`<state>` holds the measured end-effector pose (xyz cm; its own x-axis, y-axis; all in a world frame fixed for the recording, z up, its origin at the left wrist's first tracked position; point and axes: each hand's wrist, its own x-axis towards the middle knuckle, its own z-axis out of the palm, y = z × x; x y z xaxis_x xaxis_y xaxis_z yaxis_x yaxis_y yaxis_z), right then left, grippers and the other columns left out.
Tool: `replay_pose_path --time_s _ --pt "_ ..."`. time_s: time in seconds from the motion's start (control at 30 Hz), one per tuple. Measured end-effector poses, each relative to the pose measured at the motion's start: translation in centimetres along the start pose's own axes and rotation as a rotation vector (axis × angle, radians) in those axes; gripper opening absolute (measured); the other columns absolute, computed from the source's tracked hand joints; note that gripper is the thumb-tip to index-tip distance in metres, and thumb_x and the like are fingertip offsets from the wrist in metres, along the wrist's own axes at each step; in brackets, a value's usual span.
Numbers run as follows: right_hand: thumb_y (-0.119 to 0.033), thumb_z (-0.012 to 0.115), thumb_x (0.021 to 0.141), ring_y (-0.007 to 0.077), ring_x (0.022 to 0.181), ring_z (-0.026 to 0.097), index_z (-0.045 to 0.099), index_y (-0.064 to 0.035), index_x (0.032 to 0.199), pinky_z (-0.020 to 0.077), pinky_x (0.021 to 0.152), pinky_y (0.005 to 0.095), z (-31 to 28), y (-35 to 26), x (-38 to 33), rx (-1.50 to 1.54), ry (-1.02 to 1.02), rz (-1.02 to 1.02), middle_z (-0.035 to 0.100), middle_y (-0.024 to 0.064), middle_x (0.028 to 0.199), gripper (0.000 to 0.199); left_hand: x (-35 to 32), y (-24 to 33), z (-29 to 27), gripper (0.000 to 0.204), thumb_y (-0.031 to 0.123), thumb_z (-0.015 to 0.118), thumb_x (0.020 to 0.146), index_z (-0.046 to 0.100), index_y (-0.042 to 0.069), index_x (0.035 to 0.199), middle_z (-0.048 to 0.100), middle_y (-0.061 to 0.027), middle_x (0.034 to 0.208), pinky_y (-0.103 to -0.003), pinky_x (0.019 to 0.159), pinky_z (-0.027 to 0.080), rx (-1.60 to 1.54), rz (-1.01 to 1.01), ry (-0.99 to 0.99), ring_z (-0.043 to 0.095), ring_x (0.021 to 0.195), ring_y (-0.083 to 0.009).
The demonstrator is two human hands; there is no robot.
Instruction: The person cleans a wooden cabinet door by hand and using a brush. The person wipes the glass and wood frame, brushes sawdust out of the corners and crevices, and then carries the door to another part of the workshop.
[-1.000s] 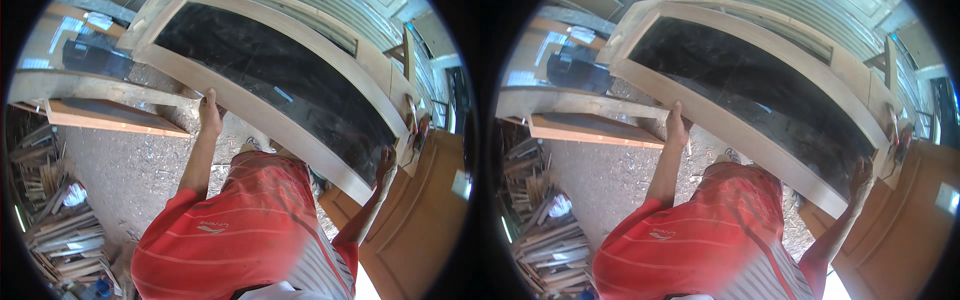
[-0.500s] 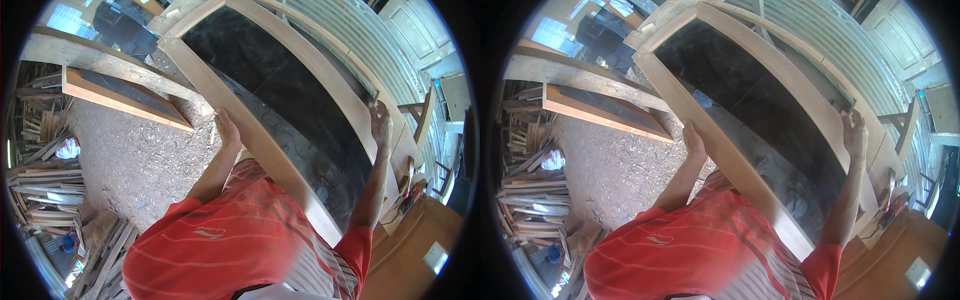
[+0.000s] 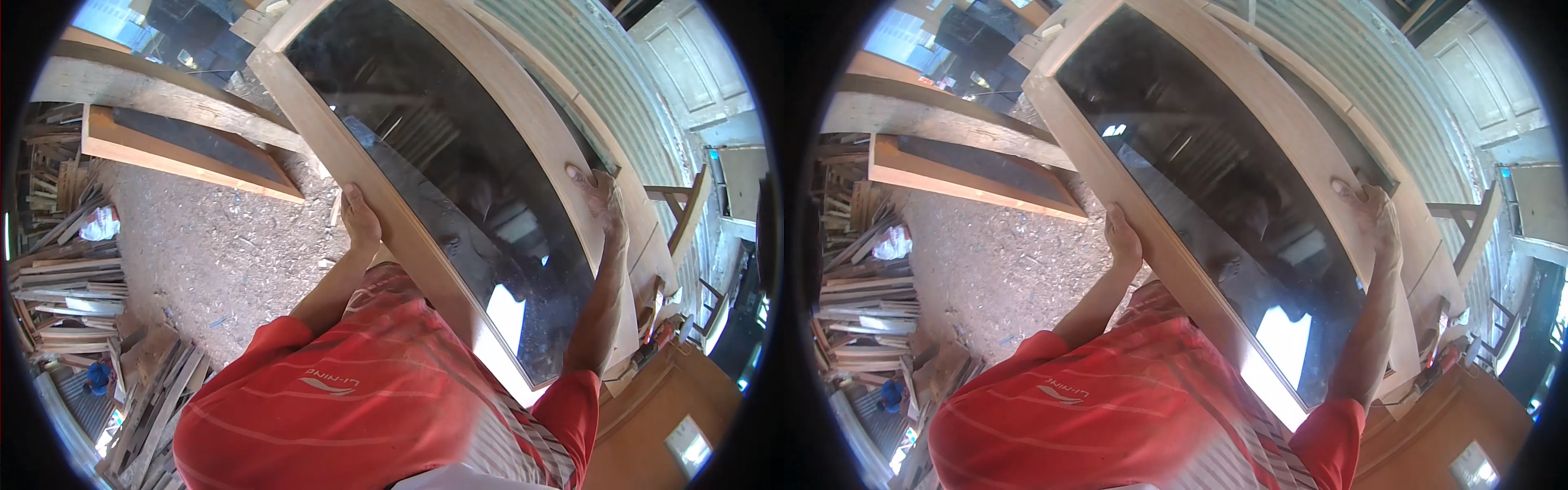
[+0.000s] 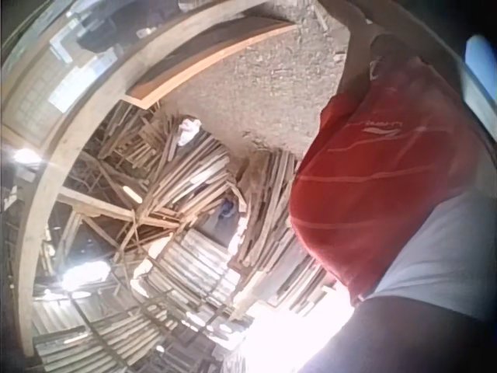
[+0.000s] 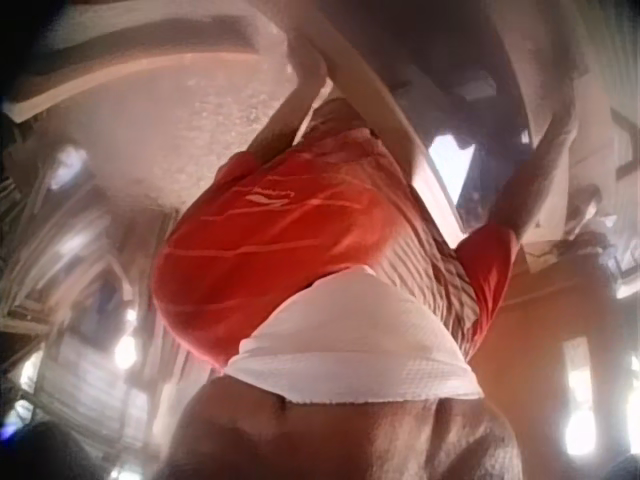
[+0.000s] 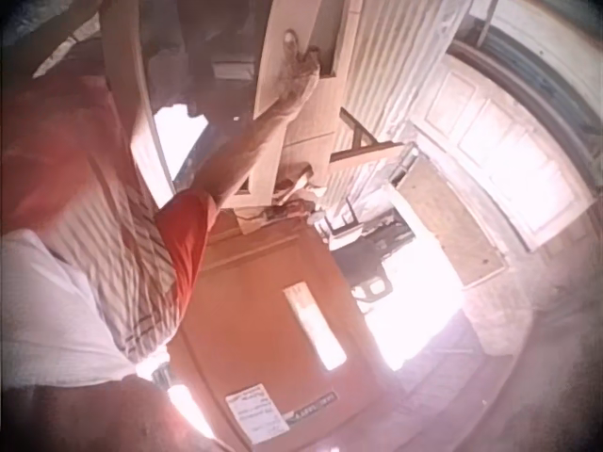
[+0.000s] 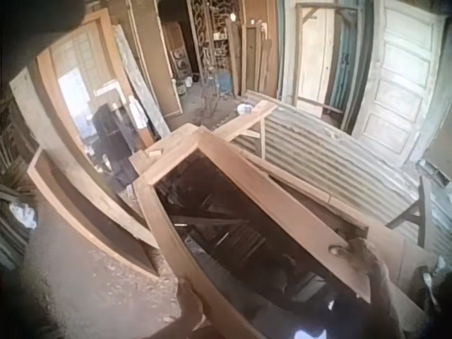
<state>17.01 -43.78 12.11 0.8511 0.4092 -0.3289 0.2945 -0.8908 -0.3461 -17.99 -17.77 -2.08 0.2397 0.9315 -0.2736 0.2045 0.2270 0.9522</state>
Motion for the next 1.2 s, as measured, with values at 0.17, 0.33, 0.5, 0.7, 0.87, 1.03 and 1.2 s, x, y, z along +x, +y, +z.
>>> replay_pose_path --time_s 0.17,0.33,0.5,0.7,0.87,1.03,1.2 --pt "-0.067 0.077 0.087 0.0175 0.074 0.057 0.074 0.0057 0.096 0.0489 0.067 0.0383 -0.1 0.1 -0.6 0.07 0.036 0.024 0.061 0.0091 0.077 0.073 1.3 -3.5 0.3 0.073 0.057 0.03 0.113 0.051 -0.004 0.147 0.062 -0.0186 0.138 -0.038 0.106 0.048 -0.148 -0.085 0.054 0.062 0.123 -0.0269" --pt "-0.076 0.069 0.088 0.021 0.07 0.062 0.07 0.007 0.102 0.0496 0.068 0.0449 0.5 0.1 -3.2 -0.101 0.099 0.054 0.059 0.0122 0.068 0.085 1.2 -0.9 0.1 0.078 0.065 0.036 0.11 0.051 -0.002 0.149 0.061 -0.0194 0.139 -0.04 0.109 0.048 -0.503 -0.509 -0.047 0.061 0.126 -0.0282" --pt "-0.077 0.058 0.096 0.0205 0.056 0.043 0.069 0.004 0.117 0.0337 0.054 0.0479 -1.3 -3.4 -11.6 0.048 0.265 -0.059 0.045 0.0065 0.058 0.084 1.1 -1.1 -1.6 0.083 0.075 0.04 0.104 0.06 0.001 0.136 0.07 -0.0172 0.116 -0.045 0.087 0.062 -0.528 -0.585 -0.131 0.072 0.1 -0.0316" --pt "-0.072 0.05 0.102 0.025 0.059 0.055 0.068 0.005 0.124 0.0406 0.079 0.0475 -2.8 -6.3 -21.7 -0.075 0.432 -0.029 0.055 0.0106 0.061 0.082 1.4 1.4 -3.8 0.08 0.075 0.038 0.104 0.062 0.003 0.128 0.069 -0.0134 0.103 -0.043 0.078 0.063 -0.634 -0.596 -0.272 0.072 0.089 -0.0294" --pt "-0.064 0.047 0.107 0.0355 0.109 0.063 0.062 0.011 0.133 0.0481 0.096 0.0481 -3.3 -6.4 -31.3 0.024 0.566 0.061 0.068 0.027 0.119 0.081 -0.4 4.3 -4.1 0.078 0.075 0.037 0.104 0.061 0.004 0.128 0.068 -0.0116 0.101 -0.041 0.078 0.062 -0.642 -0.452 -0.42 0.07 0.09 -0.0265" --pt "-0.066 0.042 0.108 0.0304 0.096 0.062 0.063 0.0117 0.129 0.0487 0.088 0.0462 -2.4 -5.1 -41.3 0.144 0.713 0.072 0.07 0.0217 0.103 0.083 -5.1 7.6 -6.2 0.076 0.073 0.036 0.105 0.059 0.005 0.13 0.068 -0.0106 0.103 -0.038 0.078 0.06 -0.736 -0.26 -0.568 0.069 0.092 -0.023" --pt "-0.082 0.041 0.099 0.0292 0.09 0.061 0.064 0.011 0.128 0.0489 0.077 0.0434 2.1 3.3 -49.6 0.2 0.949 0.024 0.068 0.0184 0.102 0.1 -11.9 8.2 -10.9 0.07 0.071 0.035 0.107 0.059 0.009 0.128 0.066 -0.0089 0.1 -0.036 0.077 0.058 -0.775 -0.093 -0.57 0.067 0.089 -0.0195"
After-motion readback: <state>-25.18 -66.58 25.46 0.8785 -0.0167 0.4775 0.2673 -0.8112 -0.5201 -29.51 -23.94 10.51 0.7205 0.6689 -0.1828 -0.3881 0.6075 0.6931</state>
